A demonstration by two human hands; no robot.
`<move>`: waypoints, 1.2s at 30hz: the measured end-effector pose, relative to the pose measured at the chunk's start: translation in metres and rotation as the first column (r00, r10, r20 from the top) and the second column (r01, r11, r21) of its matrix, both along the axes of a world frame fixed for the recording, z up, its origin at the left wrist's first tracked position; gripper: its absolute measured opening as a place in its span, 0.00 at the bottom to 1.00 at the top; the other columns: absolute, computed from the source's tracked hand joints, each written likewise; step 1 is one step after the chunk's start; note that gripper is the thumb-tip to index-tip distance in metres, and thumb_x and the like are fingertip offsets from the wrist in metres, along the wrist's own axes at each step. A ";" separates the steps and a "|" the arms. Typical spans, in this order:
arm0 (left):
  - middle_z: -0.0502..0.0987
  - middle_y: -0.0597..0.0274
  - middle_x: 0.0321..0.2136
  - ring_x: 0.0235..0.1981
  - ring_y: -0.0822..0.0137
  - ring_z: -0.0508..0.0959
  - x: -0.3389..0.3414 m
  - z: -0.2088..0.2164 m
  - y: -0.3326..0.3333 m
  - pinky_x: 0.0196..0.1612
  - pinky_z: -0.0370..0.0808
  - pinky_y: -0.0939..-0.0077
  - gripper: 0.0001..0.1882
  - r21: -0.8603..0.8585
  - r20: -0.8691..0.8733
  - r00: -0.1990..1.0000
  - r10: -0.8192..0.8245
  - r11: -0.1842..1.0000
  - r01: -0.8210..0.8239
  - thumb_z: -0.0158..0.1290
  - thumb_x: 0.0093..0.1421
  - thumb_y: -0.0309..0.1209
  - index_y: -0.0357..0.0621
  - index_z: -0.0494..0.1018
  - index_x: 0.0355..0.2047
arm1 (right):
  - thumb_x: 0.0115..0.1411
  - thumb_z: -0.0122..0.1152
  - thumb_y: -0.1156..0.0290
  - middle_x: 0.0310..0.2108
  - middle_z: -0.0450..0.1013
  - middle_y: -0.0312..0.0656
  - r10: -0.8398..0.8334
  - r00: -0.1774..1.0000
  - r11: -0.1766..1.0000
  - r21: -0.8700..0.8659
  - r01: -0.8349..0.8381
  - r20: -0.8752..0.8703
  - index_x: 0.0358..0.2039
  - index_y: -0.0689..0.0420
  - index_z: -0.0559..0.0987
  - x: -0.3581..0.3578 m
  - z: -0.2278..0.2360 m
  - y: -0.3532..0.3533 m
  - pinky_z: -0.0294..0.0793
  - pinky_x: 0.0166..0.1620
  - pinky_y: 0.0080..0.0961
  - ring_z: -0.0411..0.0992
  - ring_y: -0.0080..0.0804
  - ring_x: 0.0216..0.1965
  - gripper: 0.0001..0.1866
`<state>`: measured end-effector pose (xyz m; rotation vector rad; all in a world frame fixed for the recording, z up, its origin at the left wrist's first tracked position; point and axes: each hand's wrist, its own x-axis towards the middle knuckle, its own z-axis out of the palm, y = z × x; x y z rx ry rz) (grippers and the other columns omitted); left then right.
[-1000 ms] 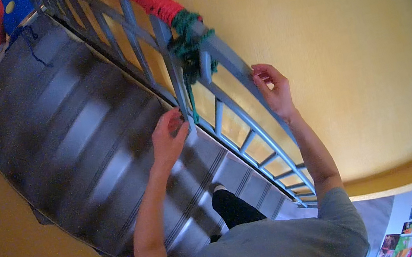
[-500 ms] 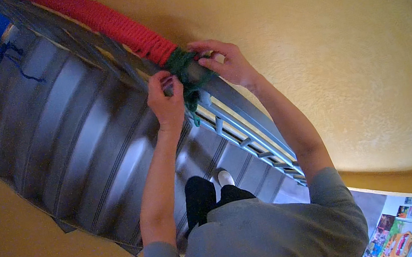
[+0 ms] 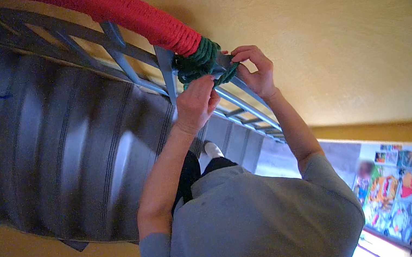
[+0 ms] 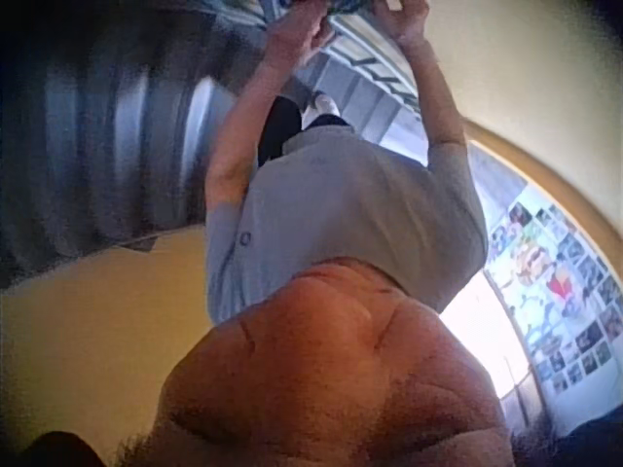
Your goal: The person ties a green rope around a metal railing that is already partially wrapped in red rope. They secure the rope by looping and knotting it around the railing structure, working with both hands to tighten and adjust the knot.
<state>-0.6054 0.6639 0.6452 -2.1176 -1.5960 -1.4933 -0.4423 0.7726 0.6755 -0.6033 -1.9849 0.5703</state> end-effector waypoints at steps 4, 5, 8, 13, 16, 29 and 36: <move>0.73 0.57 0.27 0.29 0.56 0.74 -0.007 0.011 -0.019 0.30 0.73 0.66 0.14 -0.231 -0.002 1.000 -0.016 0.973 0.015 0.56 0.40 0.23 0.42 0.67 0.30 | 0.39 0.56 0.85 0.38 0.71 0.45 -0.148 0.982 0.980 -0.116 0.161 0.117 0.30 0.58 0.75 -0.011 0.001 -0.027 0.70 0.43 0.29 0.70 0.38 0.40 0.14; 0.72 0.58 0.26 0.28 0.56 0.73 -0.011 0.012 -0.021 0.29 0.72 0.65 0.14 -0.234 0.004 0.999 -0.043 0.971 0.043 0.56 0.42 0.25 0.42 0.67 0.30 | 0.40 0.58 0.83 0.42 0.70 0.46 -0.131 0.983 0.970 -0.187 0.153 0.127 0.31 0.58 0.75 -0.010 0.001 -0.031 0.69 0.46 0.30 0.70 0.40 0.43 0.14; 0.72 0.57 0.27 0.31 0.56 0.73 -0.015 0.019 -0.027 0.31 0.72 0.65 0.13 -0.270 0.033 0.997 -0.066 0.960 0.072 0.57 0.43 0.26 0.43 0.67 0.31 | 0.41 0.58 0.82 0.43 0.70 0.46 -0.180 0.979 0.924 -0.327 0.200 0.091 0.32 0.57 0.75 -0.012 -0.001 -0.039 0.68 0.48 0.30 0.69 0.41 0.45 0.14; 0.76 0.56 0.26 0.21 0.52 0.76 -0.016 0.019 -0.020 0.26 0.73 0.61 0.37 -0.658 0.091 0.995 0.047 0.753 0.025 0.57 0.47 0.49 0.45 0.59 0.53 | 0.47 0.60 0.74 0.37 0.74 0.44 -0.187 0.979 0.846 -0.493 0.205 0.086 0.33 0.58 0.77 -0.011 -0.005 -0.029 0.70 0.44 0.25 0.72 0.30 0.40 0.11; 0.76 0.54 0.24 0.23 0.51 0.77 -0.014 0.029 0.005 0.26 0.73 0.60 0.37 -0.704 -0.122 0.992 0.038 0.701 -0.113 0.56 0.46 0.52 0.47 0.59 0.53 | 0.51 0.59 0.72 0.33 0.75 0.42 -0.208 0.968 0.797 -0.549 0.252 0.142 0.34 0.59 0.77 -0.018 0.012 -0.017 0.71 0.40 0.22 0.73 0.27 0.35 0.09; 0.75 0.58 0.24 0.24 0.54 0.76 -0.022 -0.026 0.038 0.26 0.72 0.61 0.15 -0.617 -0.112 0.994 0.005 0.784 -0.074 0.56 0.46 0.41 0.49 0.70 0.32 | 0.56 0.55 0.71 0.31 0.75 0.44 -0.004 0.978 0.674 -0.722 0.158 0.210 0.35 0.65 0.75 -0.025 -0.013 0.037 0.71 0.40 0.20 0.73 0.27 0.34 0.11; 0.70 0.53 0.23 0.24 0.49 0.73 -0.057 -0.022 0.021 0.26 0.70 0.57 0.12 -0.574 -0.009 0.974 -0.225 0.799 0.179 0.54 0.50 0.38 0.43 0.68 0.28 | 0.57 0.54 0.69 0.35 0.74 0.42 0.136 0.986 0.622 -0.783 -0.010 0.096 0.38 0.64 0.75 -0.038 -0.016 0.060 0.71 0.41 0.22 0.72 0.26 0.37 0.13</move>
